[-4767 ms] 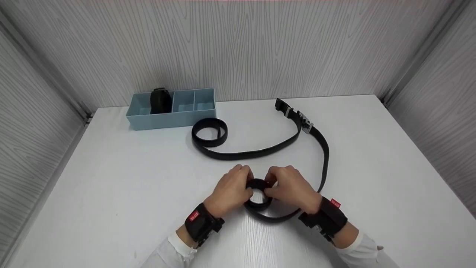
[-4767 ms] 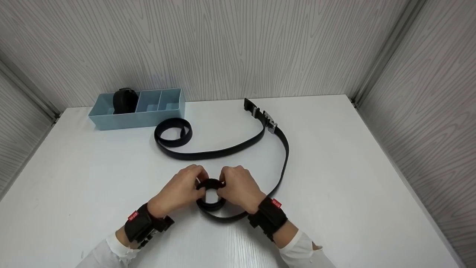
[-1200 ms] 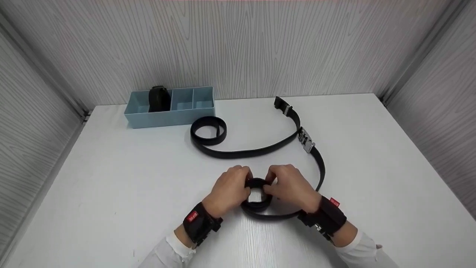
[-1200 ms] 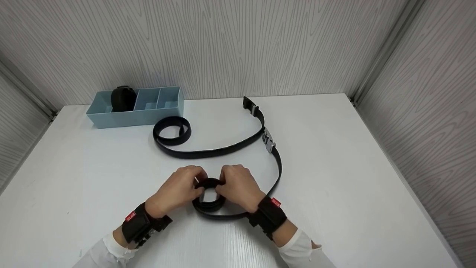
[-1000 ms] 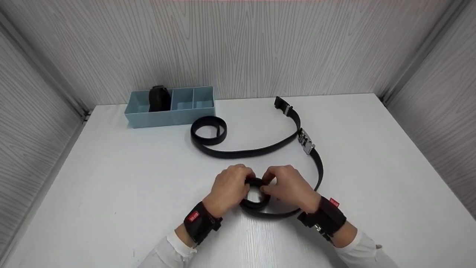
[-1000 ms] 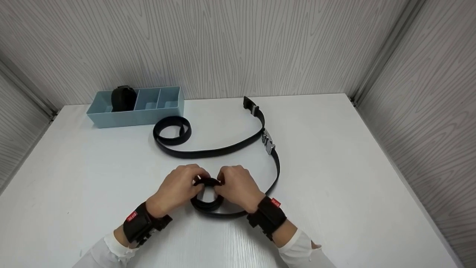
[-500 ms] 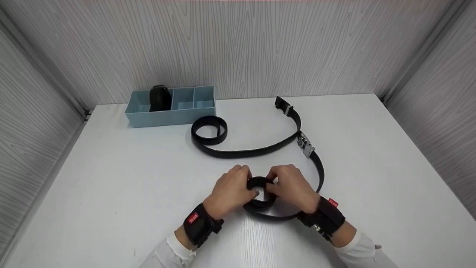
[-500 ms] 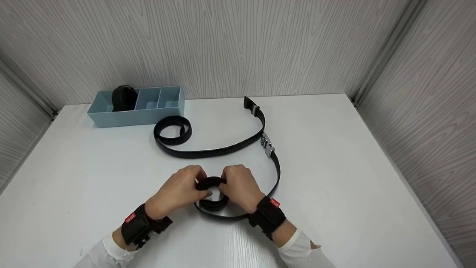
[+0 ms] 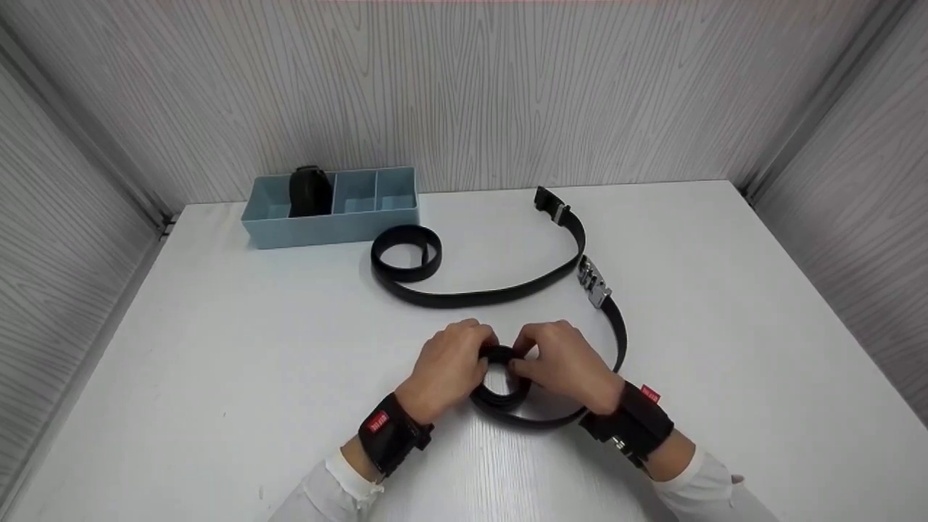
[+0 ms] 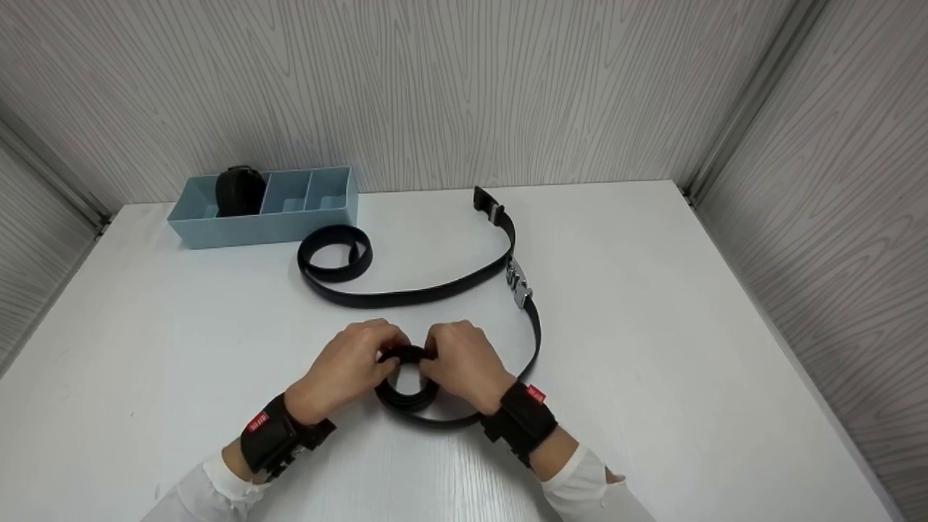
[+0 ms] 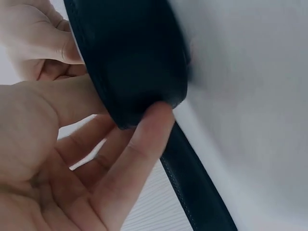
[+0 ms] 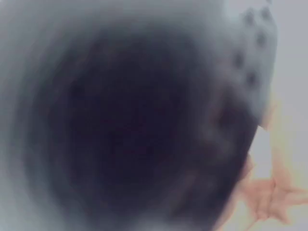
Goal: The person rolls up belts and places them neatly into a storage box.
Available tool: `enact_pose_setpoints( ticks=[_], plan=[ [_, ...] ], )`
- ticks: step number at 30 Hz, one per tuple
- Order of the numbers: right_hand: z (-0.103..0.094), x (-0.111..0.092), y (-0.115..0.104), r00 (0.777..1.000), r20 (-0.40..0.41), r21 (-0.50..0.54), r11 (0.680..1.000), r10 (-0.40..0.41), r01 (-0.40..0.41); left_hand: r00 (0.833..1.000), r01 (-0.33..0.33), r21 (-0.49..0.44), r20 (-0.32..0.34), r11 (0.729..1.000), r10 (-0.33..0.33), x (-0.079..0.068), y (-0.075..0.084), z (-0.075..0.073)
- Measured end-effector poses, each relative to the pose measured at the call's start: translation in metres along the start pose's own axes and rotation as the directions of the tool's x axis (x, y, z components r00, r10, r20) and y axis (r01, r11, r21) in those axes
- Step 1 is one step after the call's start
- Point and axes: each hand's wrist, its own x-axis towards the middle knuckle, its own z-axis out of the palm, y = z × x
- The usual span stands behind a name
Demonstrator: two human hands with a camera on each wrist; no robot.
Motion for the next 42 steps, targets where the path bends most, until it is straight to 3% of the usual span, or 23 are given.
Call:
enact_pose_setpoints(
  ticks=[5, 12, 20, 26, 30, 34, 42],
  plan=[
    [0.0, -0.001, -0.001, 1.0, 0.002, -0.008, 1.0, -0.001, 0.001, 1.0, 0.018, -0.002, 0.004, 1.0, -0.018, 0.0, 0.001, 0.0],
    [-0.001, -0.001, -0.002, 1.0, -0.002, -0.021, 0.999, 0.026, -0.026, 0.99, 0.117, 0.015, 0.077, 0.993, -0.118, -0.001, 0.005, -0.004],
    [-0.002, 0.0, -0.001, 0.999, 0.006, 0.002, 0.999, 0.033, -0.033, 0.998, 0.042, 0.046, 0.038, 0.998, -0.044, 0.002, 0.001, -0.001],
    [-0.001, 0.0, -0.001, 1.0, 0.023, 0.007, 1.0, 0.0, 0.0, 0.999, -0.027, 0.003, 0.022, 1.0, 0.027, 0.003, -0.001, 0.0],
    [-0.001, -0.001, -0.001, 0.999, 0.033, 0.003, 1.0, -0.017, 0.017, 0.999, -0.03, -0.006, 0.011, 1.0, 0.03, 0.002, -0.001, 0.001],
    [-0.001, -0.002, -0.001, 0.999, 0.016, -0.019, 0.999, -0.044, 0.044, 1.0, 0.004, 0.005, 0.014, 1.0, -0.004, 0.0, 0.003, 0.0],
    [-0.001, -0.002, -0.002, 1.0, 0.005, -0.059, 0.998, -0.013, 0.013, 0.988, 0.134, 0.038, 0.071, 0.99, -0.136, -0.005, 0.013, -0.003]
  ],
)
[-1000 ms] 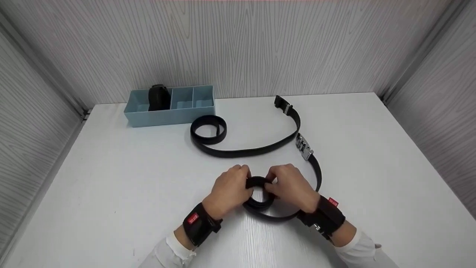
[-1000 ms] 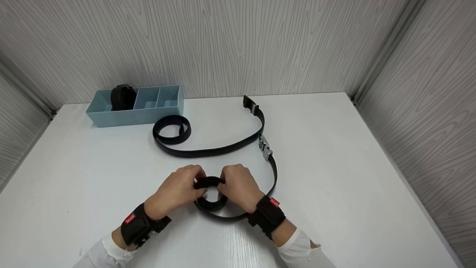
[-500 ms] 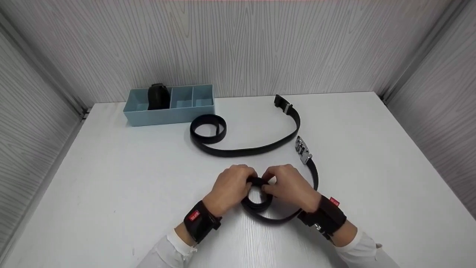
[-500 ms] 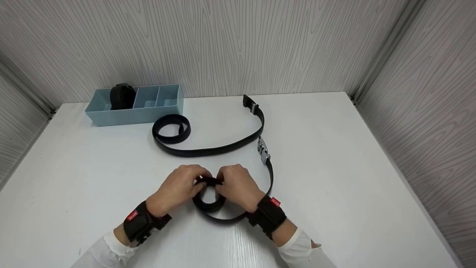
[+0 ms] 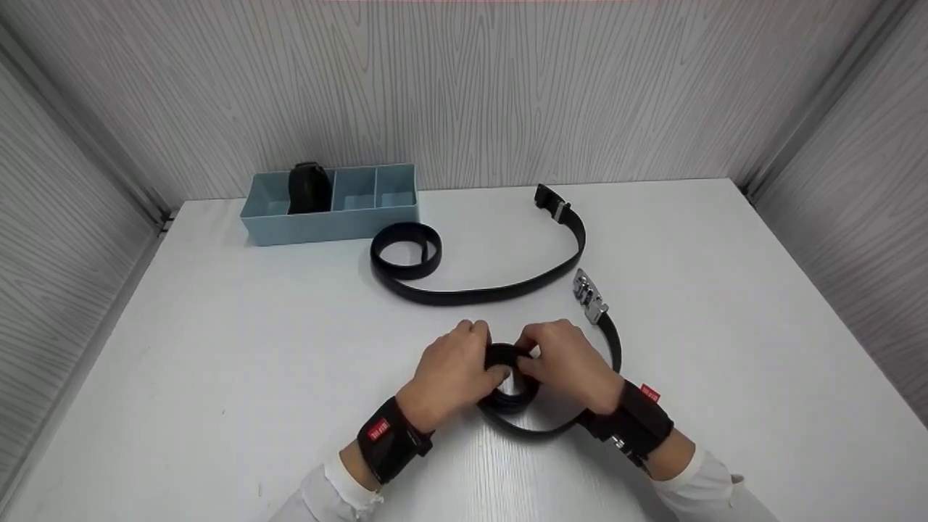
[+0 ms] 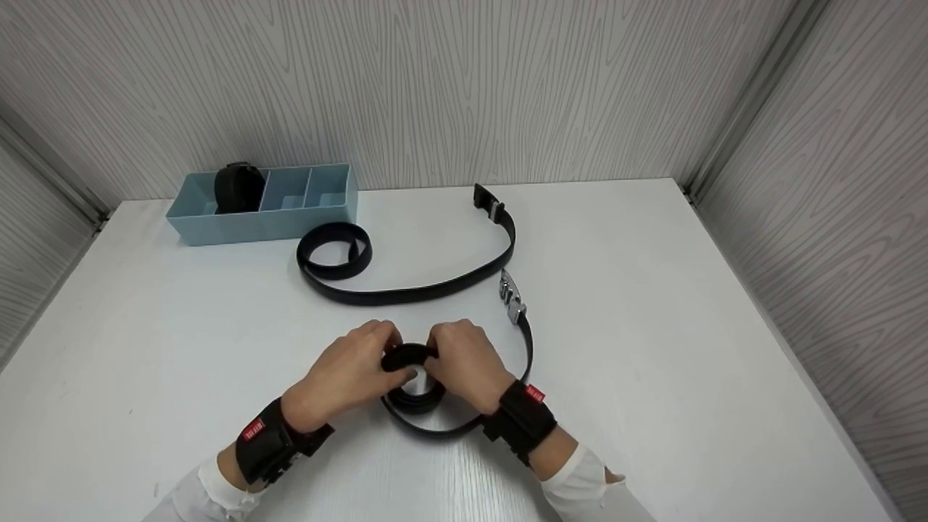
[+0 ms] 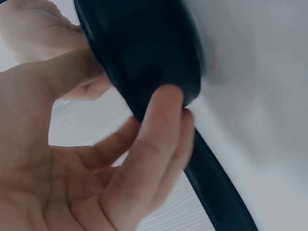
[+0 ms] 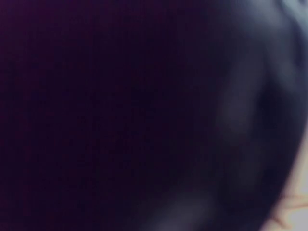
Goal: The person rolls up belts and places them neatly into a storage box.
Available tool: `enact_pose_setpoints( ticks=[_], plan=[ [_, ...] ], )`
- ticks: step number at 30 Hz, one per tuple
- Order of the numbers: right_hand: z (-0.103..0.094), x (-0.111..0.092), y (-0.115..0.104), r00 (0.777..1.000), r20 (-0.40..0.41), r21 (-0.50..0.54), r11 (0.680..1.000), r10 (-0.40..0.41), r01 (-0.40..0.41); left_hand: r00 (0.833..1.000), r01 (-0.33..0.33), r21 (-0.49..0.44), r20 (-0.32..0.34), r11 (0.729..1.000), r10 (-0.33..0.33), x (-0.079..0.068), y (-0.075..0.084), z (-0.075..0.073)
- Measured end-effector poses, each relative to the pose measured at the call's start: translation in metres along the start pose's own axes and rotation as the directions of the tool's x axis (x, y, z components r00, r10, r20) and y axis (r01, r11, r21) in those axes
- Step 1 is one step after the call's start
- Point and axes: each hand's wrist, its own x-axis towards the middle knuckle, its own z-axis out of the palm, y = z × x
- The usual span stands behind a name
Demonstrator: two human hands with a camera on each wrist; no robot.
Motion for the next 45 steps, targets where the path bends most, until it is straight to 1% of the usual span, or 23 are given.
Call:
enact_pose_setpoints(
  ticks=[2, 5, 9, 14, 18, 22, 24, 26, 29, 31, 32, 35, 38, 42, 45],
  plan=[
    [0.0002, -0.0001, -0.0004, 1.0, -0.001, 0.003, 1.0, 0.004, -0.004, 1.0, 0.008, 0.012, 0.016, 1.0, -0.008, 0.0, -0.0003, 0.0006],
    [0.0004, 0.0001, -0.0008, 1.0, 0.01, 0.026, 1.0, 0.014, -0.014, 1.0, -0.006, 0.017, 0.021, 1.0, 0.006, 0.0008, -0.0025, 0.0014],
    [0.0006, 0.001, -0.0013, 0.999, 0.023, 0.05, 0.998, 0.028, -0.029, 0.999, -0.053, 0.015, -0.004, 0.998, 0.053, 0.0024, -0.0062, 0.0026],
    [0.001, 0.0008, -0.0016, 0.999, 0.034, 0.069, 0.997, 0.031, -0.033, 0.991, -0.123, 0.011, -0.045, 0.992, 0.123, 0.0037, -0.0079, 0.0036],
    [0.001, -0.0002, -0.0014, 0.999, 0.045, 0.078, 0.997, 0.017, -0.02, 0.988, -0.142, 0.001, -0.066, 0.99, 0.142, 0.0041, -0.0081, 0.004],
    [0.0015, -0.0009, 0.0, 1.0, -0.004, 0.035, 0.999, -0.024, 0.025, 0.992, -0.117, -0.031, -0.049, 0.993, 0.116, 0.0038, -0.0079, 0.0026],
    [0.0017, -0.0013, 0.0011, 0.998, -0.037, -0.001, 0.999, -0.041, 0.041, 0.996, -0.087, -0.056, -0.029, 0.995, 0.086, 0.0036, -0.0075, 0.0012],
    [0.0016, -0.0015, 0.0018, 0.997, -0.056, -0.022, 0.999, -0.043, 0.042, 0.999, -0.043, -0.075, 0.003, 0.996, 0.043, 0.0031, -0.007, -0.0001],
    [0.001, -0.0015, 0.0029, 0.997, -0.069, -0.047, 0.998, -0.042, 0.038, 0.998, 0.018, -0.082, 0.057, 0.996, -0.014, 0.0023, -0.0057, -0.001],
    [0.0007, -0.0011, 0.0033, 0.997, -0.07, -0.053, 0.998, -0.044, 0.04, 0.996, 0.037, -0.078, 0.083, 0.996, -0.031, 0.0019, -0.0051, -0.001],
    [0.0004, -0.0009, 0.0034, 0.997, -0.068, -0.053, 0.998, -0.046, 0.043, 0.996, 0.036, -0.077, 0.087, 0.996, -0.03, 0.0018, -0.0049, -0.0009],
    [-0.0012, -0.0006, 0.0032, 0.998, -0.052, -0.028, 0.999, -0.042, 0.041, 0.997, 0.015, -0.087, 0.081, 0.996, -0.008, 0.0016, -0.0053, -0.0007],
    [-0.0029, -0.0001, 0.0031, 0.999, -0.039, -0.001, 1.0, -0.031, 0.031, 0.998, -0.02, -0.088, 0.054, 0.996, 0.025, 0.0017, -0.006, -0.0008],
    [-0.0031, 0.0002, 0.0026, 1.0, -0.014, 0.018, 0.999, -0.026, 0.026, 0.996, -0.084, -0.042, 0.012, 0.996, 0.084, 0.0017, -0.0056, 0.0],
    [-0.0022, -0.0002, 0.0016, 1.0, 0.017, 0.032, 0.999, -0.017, 0.017, 0.993, -0.119, -0.005, -0.009, 0.993, 0.119, 0.0013, -0.0046, 0.0015]
  ],
)
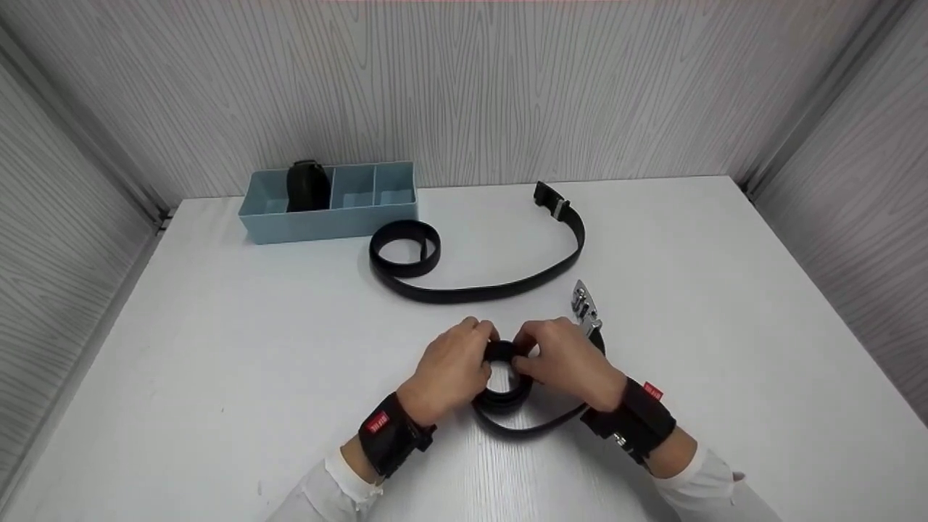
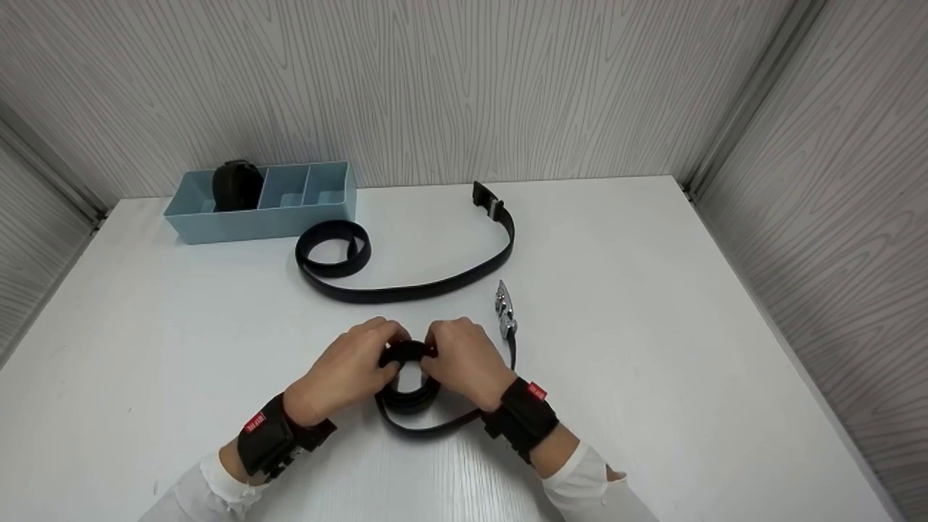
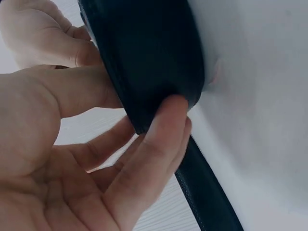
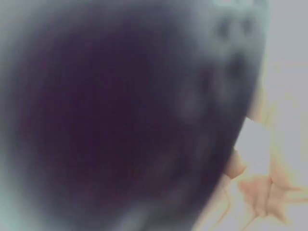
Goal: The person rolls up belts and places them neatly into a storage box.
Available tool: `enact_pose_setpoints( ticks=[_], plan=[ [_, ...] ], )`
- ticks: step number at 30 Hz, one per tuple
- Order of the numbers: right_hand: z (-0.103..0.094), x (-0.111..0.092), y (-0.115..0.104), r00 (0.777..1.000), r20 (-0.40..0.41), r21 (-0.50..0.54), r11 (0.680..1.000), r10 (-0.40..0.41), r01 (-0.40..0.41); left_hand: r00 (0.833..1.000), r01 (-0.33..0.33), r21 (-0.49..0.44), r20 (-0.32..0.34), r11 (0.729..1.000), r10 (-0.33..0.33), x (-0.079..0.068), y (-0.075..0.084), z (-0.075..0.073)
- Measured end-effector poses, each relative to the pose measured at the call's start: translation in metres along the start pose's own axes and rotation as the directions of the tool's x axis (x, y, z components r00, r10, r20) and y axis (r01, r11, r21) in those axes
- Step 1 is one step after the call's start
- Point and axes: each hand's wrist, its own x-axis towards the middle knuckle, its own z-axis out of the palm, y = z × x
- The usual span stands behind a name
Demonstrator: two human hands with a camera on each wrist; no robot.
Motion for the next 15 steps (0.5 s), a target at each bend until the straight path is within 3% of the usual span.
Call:
enact_pose_setpoints(
  ticks=[6, 15],
  plan=[
    [0.0006, -0.0006, -0.0012, 1.0, 0.019, 0.028, 0.999, 0.023, -0.023, 1.0, -0.011, 0.029, -0.017, 1.0, 0.012, -0.0001, 0.0025, -0.0004],
    [0.0009, -0.0013, -0.0027, 1.0, 0.02, 0.001, 1.0, 0.016, -0.016, 0.998, 0.042, 0.042, 0.044, 0.998, -0.044, 0.0, 0.0047, -0.0019]
  ],
)
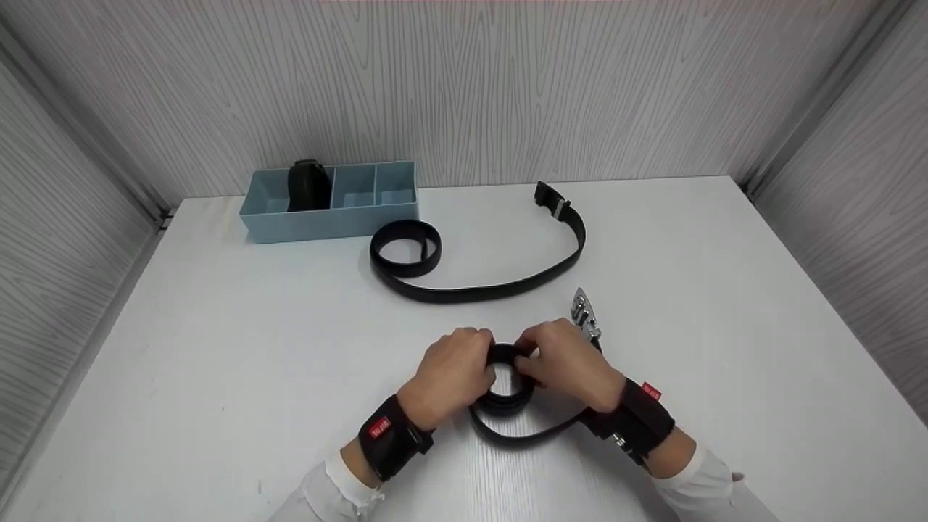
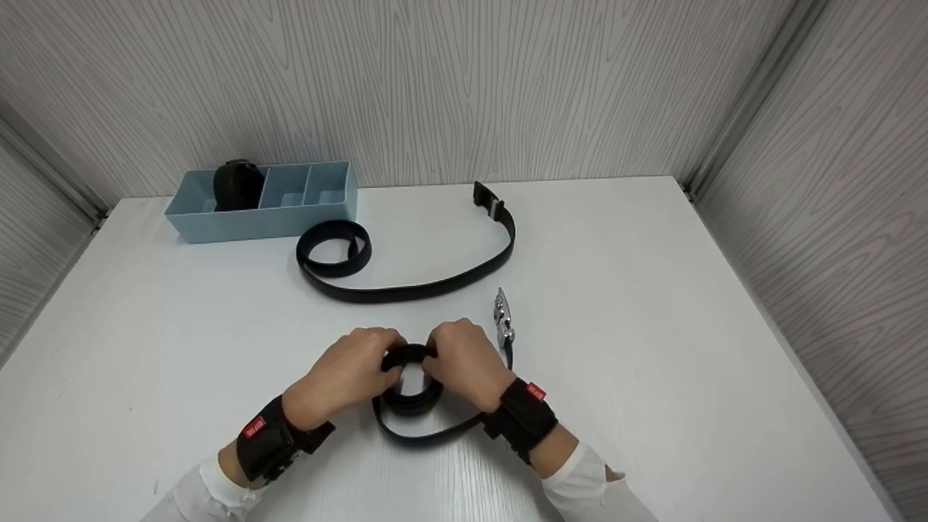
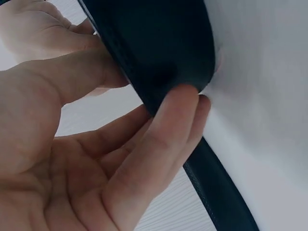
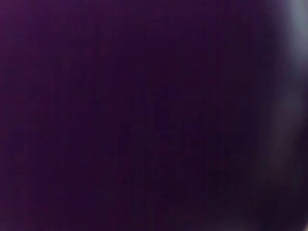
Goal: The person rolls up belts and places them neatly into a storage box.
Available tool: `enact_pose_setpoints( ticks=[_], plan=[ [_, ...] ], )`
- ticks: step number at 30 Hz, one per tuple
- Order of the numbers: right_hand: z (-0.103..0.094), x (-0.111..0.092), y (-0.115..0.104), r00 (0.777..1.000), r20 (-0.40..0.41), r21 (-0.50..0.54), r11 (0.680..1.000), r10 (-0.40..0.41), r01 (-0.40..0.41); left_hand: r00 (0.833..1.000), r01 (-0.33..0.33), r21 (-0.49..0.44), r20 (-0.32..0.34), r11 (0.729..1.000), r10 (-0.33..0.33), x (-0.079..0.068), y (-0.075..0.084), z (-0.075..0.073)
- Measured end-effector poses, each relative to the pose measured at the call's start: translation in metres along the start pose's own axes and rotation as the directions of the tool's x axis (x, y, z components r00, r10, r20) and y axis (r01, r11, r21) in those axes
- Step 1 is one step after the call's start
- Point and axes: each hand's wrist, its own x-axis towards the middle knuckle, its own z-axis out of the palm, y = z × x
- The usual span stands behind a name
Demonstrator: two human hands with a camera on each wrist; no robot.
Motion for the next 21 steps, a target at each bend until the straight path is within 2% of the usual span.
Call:
enact_pose_setpoints(
  ticks=[12, 21],
  plan=[
    [0.0013, 0.0003, 0.0006, 0.999, -0.022, -0.038, 0.999, -0.035, 0.034, 0.995, -0.077, -0.004, -0.07, 0.997, 0.076, 0.0016, 0.0001, 0.0055],
    [-0.0002, 0.0005, 0.0034, 0.999, -0.053, -0.056, 0.998, -0.003, 0.0, 0.999, 0.046, -0.075, -0.003, 0.996, -0.047, -0.0002, -0.0003, 0.0035]
  ],
)
